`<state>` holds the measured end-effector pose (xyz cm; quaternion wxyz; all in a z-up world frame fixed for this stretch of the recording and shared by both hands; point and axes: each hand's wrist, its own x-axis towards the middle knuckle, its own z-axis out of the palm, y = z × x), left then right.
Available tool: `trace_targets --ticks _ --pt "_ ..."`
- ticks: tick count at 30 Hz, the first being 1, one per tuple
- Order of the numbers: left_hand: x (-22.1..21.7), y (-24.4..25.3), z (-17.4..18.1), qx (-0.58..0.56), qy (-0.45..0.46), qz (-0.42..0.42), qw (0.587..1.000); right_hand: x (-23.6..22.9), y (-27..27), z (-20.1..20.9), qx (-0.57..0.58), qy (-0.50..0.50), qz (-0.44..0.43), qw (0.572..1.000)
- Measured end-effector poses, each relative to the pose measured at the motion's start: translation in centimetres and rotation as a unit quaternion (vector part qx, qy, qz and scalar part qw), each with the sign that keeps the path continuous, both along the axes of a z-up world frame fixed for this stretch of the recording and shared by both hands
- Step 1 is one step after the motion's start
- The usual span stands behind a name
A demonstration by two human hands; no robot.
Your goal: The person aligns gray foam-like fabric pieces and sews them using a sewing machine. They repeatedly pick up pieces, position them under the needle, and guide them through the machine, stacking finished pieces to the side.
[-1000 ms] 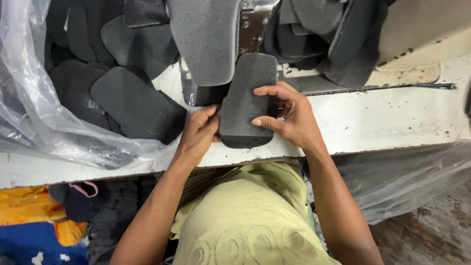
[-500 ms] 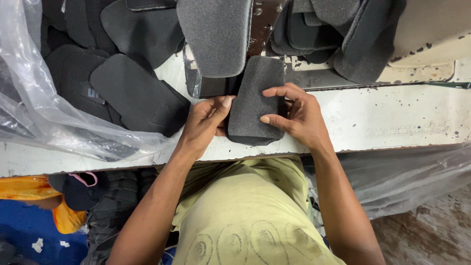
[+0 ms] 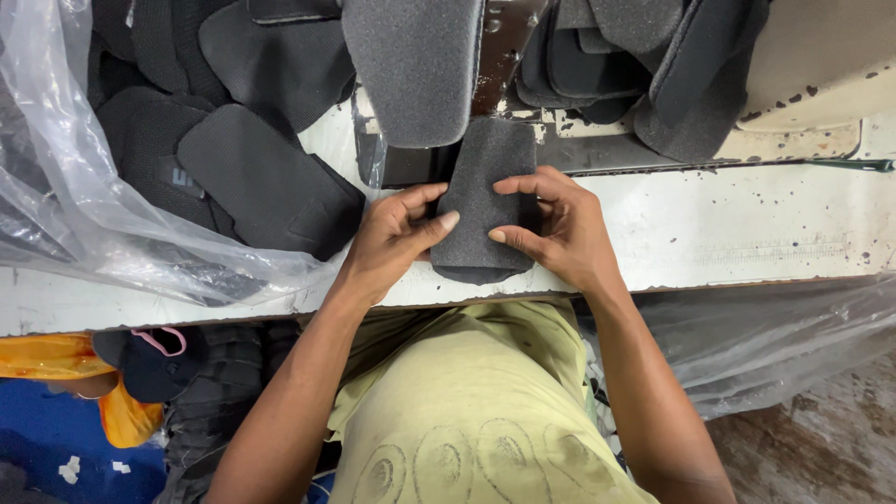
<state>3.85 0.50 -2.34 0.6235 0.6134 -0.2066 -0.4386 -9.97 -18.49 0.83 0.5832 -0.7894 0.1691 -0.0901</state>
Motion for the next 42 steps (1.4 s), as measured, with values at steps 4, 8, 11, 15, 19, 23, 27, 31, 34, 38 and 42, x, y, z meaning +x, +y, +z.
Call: trace_targets --ticks 4,8,11,15,19,23,27,31,34,38,42 --pt "0.0 0.0 0.3 0.015 -0.027 -0.009 0.999 0.0 0.1 0.0 0.002 -0.007 0.0 1.0" --pt "0.1 0.0 0.4 0.022 -0.029 -0.012 0.999 0.1 0.1 -0.2 0.0 -0.01 -0.013 1.0" --pt "0.2 0.1 0.4 0.015 -0.028 -0.014 0.999 0.1 0.1 -0.3 -0.013 -0.006 -0.015 1.0" --pt "0.3 -0.1 0.3 0.02 -0.014 -0.01 1.0 0.1 -0.1 -0.5 -0.012 -0.022 -0.007 1.0" --pt "0.2 -0.1 0.2 0.005 -0.005 -0.009 1.0 0.2 0.0 -0.6 0.003 -0.027 -0.006 1.0" --pt "0.1 -0.2 0.3 0.001 -0.002 -0.009 1.0 0.1 0.0 -0.6 -0.004 -0.015 -0.017 1.0" --pt "0.2 -0.2 0.4 -0.012 0.006 -0.01 1.0 0.1 0.1 -0.7 0.009 -0.039 -0.016 0.999" --pt "0.1 -0.2 0.3 -0.01 0.007 -0.009 1.0 0.1 0.2 -0.8 -0.001 -0.033 -0.023 0.999" --pt "0.1 -0.2 0.2 -0.012 0.009 -0.004 1.0 0.0 0.3 -0.9 -0.017 -0.016 -0.032 0.999" --pt "0.2 -0.3 0.2 -0.006 -0.001 -0.006 1.0 0.0 0.3 -1.1 -0.021 -0.009 -0.041 0.999" --pt "0.1 -0.2 0.4 -0.009 -0.003 -0.007 1.0 0.1 0.5 -1.3 0.009 -0.028 -0.037 0.999"
